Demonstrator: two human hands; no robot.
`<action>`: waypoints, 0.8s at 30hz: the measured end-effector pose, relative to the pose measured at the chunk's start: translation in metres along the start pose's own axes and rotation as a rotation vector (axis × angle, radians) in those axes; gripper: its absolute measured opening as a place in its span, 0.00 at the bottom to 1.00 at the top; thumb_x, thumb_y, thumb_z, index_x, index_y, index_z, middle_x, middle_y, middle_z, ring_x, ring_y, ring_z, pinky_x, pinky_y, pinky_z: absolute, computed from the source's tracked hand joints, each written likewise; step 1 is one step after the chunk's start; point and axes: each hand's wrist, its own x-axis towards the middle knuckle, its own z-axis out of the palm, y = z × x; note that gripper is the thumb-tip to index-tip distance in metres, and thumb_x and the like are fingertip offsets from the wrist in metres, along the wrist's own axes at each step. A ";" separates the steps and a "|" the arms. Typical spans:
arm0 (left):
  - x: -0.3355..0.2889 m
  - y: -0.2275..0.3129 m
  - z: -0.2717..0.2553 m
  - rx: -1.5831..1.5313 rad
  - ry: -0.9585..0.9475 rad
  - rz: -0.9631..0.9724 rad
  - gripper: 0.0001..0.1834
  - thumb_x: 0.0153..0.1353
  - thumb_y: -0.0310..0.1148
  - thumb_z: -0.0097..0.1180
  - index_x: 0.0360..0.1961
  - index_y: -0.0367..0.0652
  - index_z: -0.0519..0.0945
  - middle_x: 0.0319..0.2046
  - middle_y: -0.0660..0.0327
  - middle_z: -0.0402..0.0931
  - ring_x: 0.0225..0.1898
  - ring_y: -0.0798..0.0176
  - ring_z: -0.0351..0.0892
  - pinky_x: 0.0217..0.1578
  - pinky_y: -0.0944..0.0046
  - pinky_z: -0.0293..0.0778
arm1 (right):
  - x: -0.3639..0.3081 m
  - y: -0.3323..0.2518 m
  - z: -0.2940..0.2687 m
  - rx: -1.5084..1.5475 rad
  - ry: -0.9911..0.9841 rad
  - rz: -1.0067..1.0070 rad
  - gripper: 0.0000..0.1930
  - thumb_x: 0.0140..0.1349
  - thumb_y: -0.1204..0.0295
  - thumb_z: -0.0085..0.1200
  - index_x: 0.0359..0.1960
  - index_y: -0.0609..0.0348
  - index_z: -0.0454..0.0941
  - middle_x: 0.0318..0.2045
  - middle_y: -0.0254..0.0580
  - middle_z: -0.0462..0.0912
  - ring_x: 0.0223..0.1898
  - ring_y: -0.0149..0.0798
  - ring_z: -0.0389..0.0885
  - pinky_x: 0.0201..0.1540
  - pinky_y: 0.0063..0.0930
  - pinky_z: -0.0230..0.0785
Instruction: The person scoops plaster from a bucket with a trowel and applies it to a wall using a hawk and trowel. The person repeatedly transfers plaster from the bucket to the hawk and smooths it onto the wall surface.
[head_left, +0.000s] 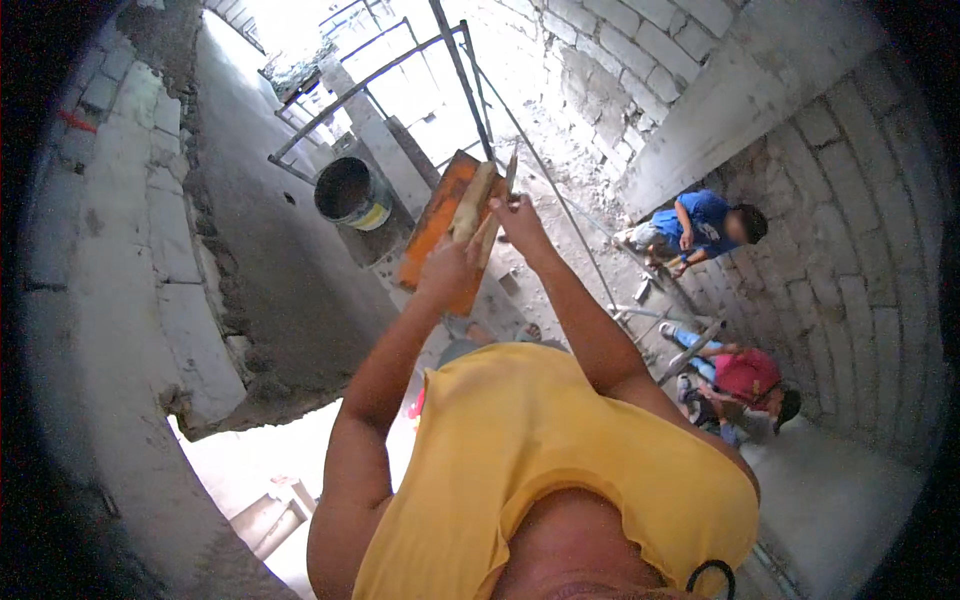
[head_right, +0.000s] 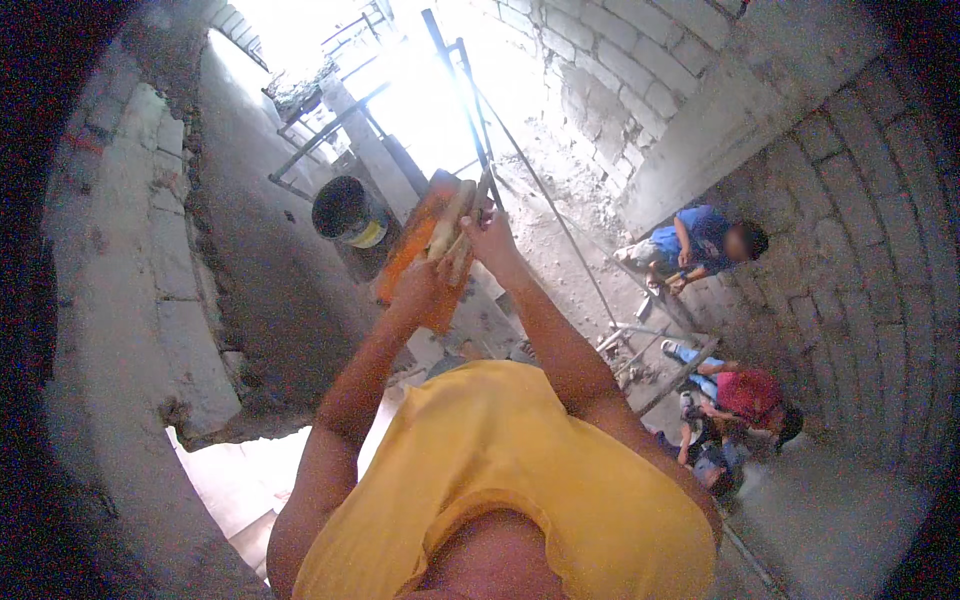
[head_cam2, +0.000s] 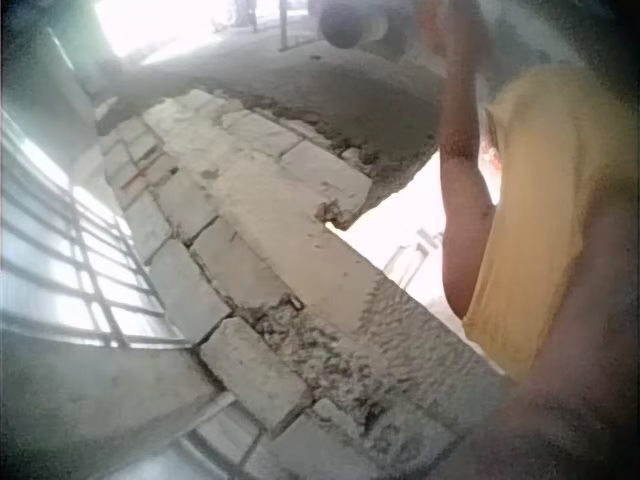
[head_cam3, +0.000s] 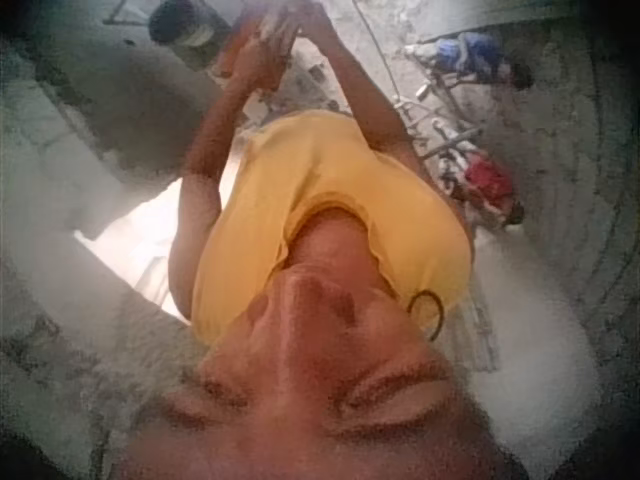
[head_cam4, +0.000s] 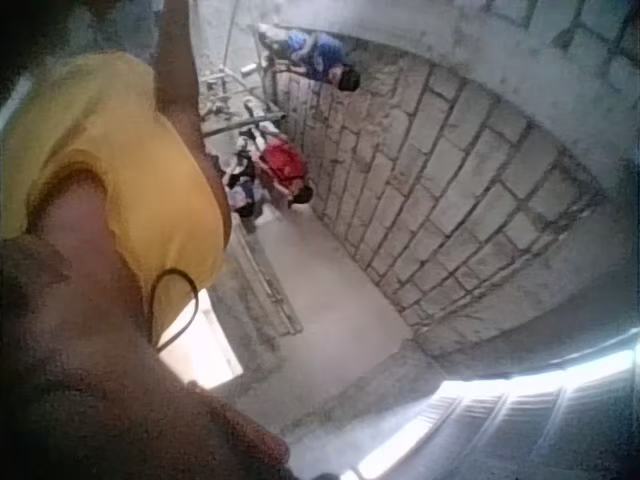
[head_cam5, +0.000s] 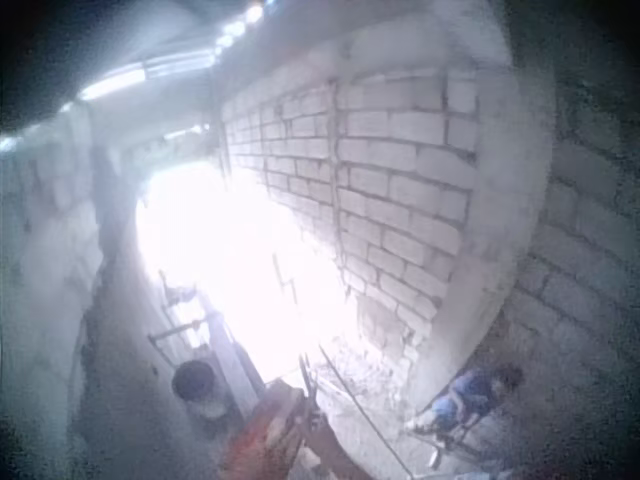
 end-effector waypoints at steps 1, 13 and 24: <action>-0.004 0.003 -0.003 0.048 -0.018 -0.009 0.23 0.67 0.48 0.50 0.60 0.52 0.78 0.37 0.40 0.81 0.40 0.37 0.82 0.43 0.42 0.78 | -0.009 -0.006 0.002 0.078 -0.079 0.133 0.29 0.66 0.51 0.56 0.55 0.66 0.68 0.44 0.50 0.80 0.42 0.40 0.83 0.38 0.31 0.81; -0.023 0.027 -0.033 -0.041 0.054 0.210 0.23 0.73 0.49 0.40 0.54 0.49 0.81 0.40 0.37 0.79 0.44 0.35 0.79 0.46 0.41 0.75 | -0.030 -0.032 -0.024 -0.205 -0.136 -0.078 0.20 0.72 0.59 0.45 0.44 0.68 0.76 0.33 0.53 0.82 0.38 0.44 0.84 0.37 0.40 0.75; -0.013 0.010 -0.011 -0.398 -0.075 0.155 0.28 0.74 0.52 0.38 0.50 0.40 0.81 0.35 0.37 0.78 0.42 0.34 0.79 0.44 0.43 0.72 | -0.036 -0.039 -0.044 -0.192 -0.172 -0.288 0.18 0.70 0.63 0.45 0.40 0.70 0.77 0.35 0.64 0.81 0.39 0.63 0.82 0.42 0.49 0.74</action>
